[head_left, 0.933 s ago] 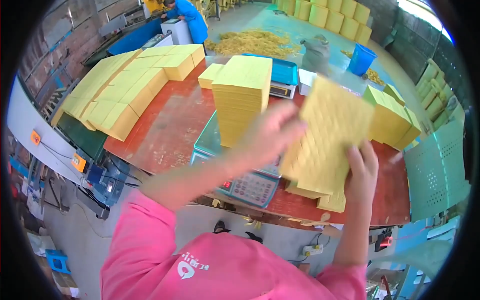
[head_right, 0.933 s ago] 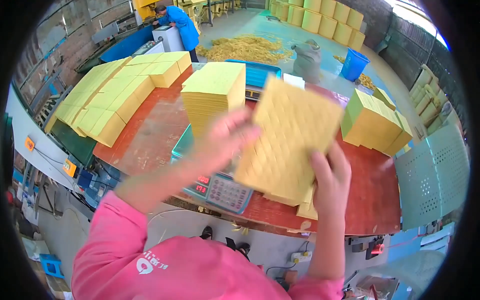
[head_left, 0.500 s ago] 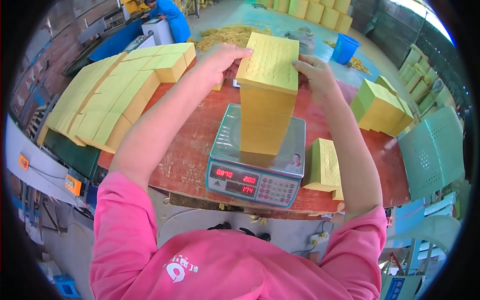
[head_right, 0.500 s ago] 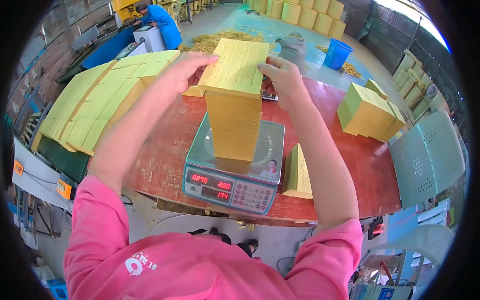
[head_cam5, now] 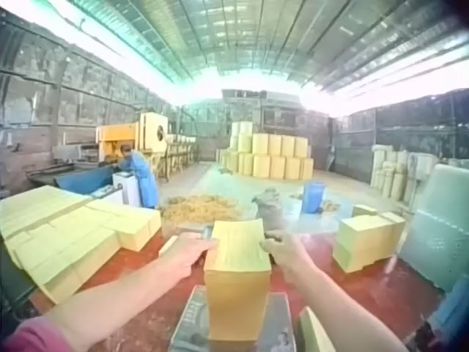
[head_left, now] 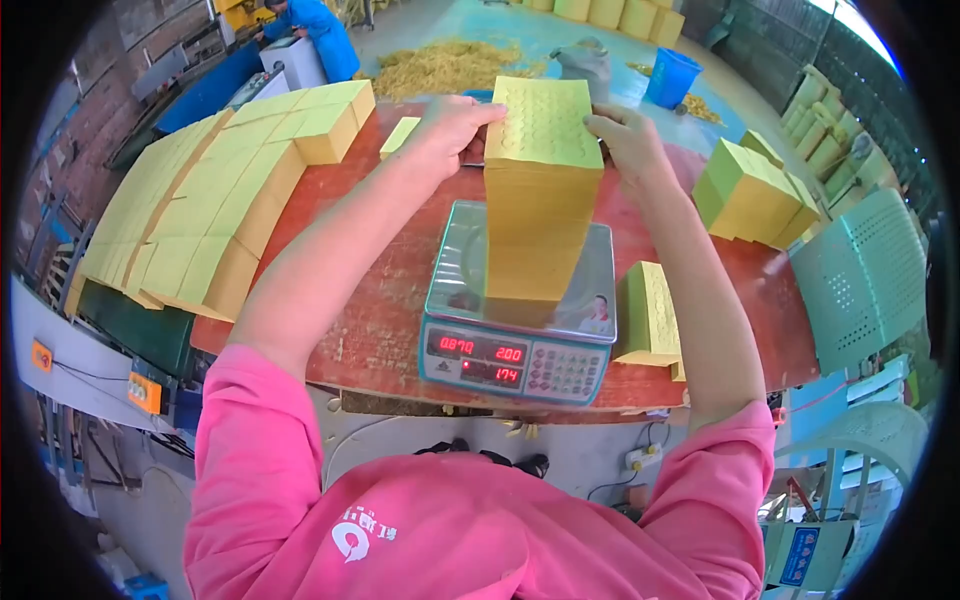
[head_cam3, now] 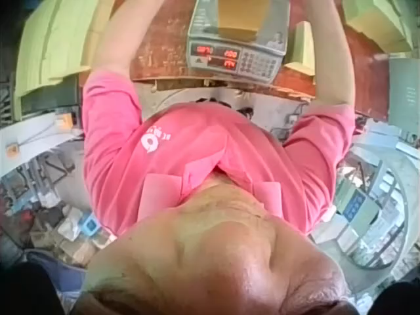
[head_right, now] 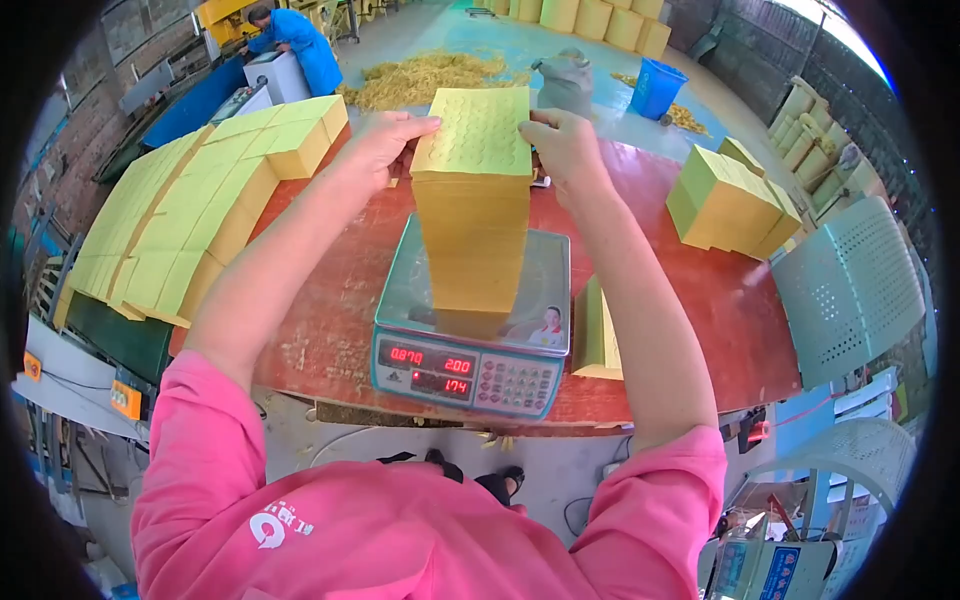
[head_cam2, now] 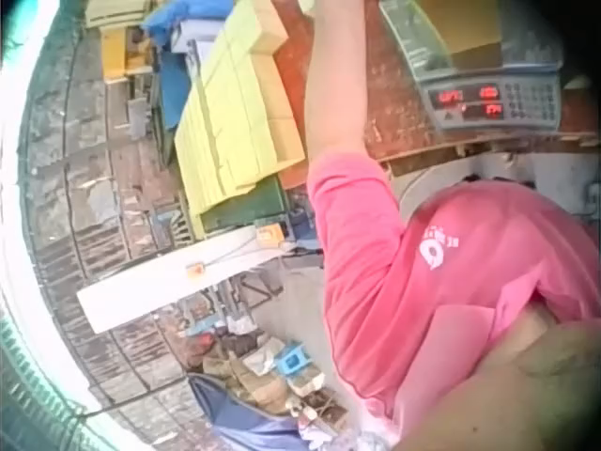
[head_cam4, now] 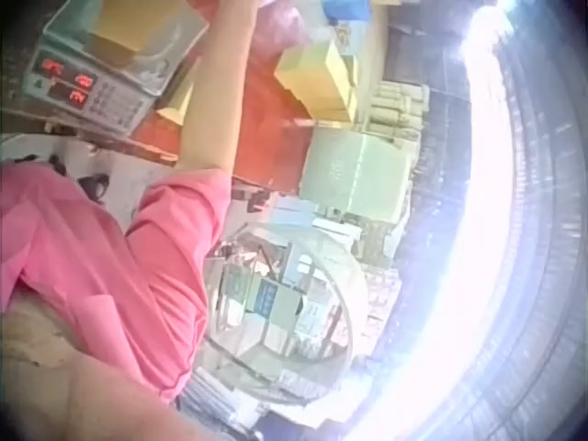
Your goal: The person is weighing stacks of yellow paper on a digital scale and sorting them.
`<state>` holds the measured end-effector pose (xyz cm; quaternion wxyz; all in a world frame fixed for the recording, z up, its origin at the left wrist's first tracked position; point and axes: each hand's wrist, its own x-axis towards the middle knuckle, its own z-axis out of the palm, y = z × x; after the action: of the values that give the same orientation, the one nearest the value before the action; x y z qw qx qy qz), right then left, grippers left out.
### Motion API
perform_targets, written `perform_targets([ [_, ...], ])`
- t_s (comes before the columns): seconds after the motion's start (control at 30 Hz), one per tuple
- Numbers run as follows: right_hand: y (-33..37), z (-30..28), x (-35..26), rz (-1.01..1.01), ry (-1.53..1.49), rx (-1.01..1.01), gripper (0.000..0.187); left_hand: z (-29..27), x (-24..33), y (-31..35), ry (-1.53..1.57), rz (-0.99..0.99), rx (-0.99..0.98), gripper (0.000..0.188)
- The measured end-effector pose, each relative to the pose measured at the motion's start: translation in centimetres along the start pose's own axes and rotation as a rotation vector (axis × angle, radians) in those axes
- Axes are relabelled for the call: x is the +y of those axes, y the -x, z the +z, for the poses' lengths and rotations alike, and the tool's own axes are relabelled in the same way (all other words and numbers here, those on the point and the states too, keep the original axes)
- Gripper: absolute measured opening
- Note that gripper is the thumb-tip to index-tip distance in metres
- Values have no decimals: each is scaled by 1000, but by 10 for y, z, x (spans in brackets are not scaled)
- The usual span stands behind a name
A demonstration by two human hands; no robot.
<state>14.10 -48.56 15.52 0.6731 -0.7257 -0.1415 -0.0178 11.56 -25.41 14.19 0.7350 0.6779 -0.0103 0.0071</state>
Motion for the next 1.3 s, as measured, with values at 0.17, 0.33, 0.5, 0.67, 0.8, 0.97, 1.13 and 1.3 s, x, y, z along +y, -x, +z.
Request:
perform_targets([
  [0.17, -5, 3, 6, -50, -14, 35, 31, 4, -19, -5, 157, 144, 99, 21],
  [0.33, -7, -1, 14, -98, 164, 120, 36, 10, -30, -3, 133, 217, 183, 21],
  [0.5, -2, -4, 26, -214, 450, 245, 38, 11, -38, -3, -49, 291, 207, 23],
  [0.67, 22, 6, 19, -265, 534, 292, 33, 12, -40, 9, -43, 374, 211, 26],
  [0.8, 40, -11, 27, -266, 287, 349, 28, 10, -42, 55, 61, 254, 263, 25],
  [0.97, 140, -23, 51, -188, -61, 364, 27, -66, -109, 134, 0, 196, 482, 18],
  [1.13, 222, -47, 103, 63, -83, 434, 27, -154, -189, 212, 67, -72, 697, 13],
  [1.3, 259, -47, 140, 194, -202, 518, 24, -153, -201, 233, 108, -133, 759, 9],
])
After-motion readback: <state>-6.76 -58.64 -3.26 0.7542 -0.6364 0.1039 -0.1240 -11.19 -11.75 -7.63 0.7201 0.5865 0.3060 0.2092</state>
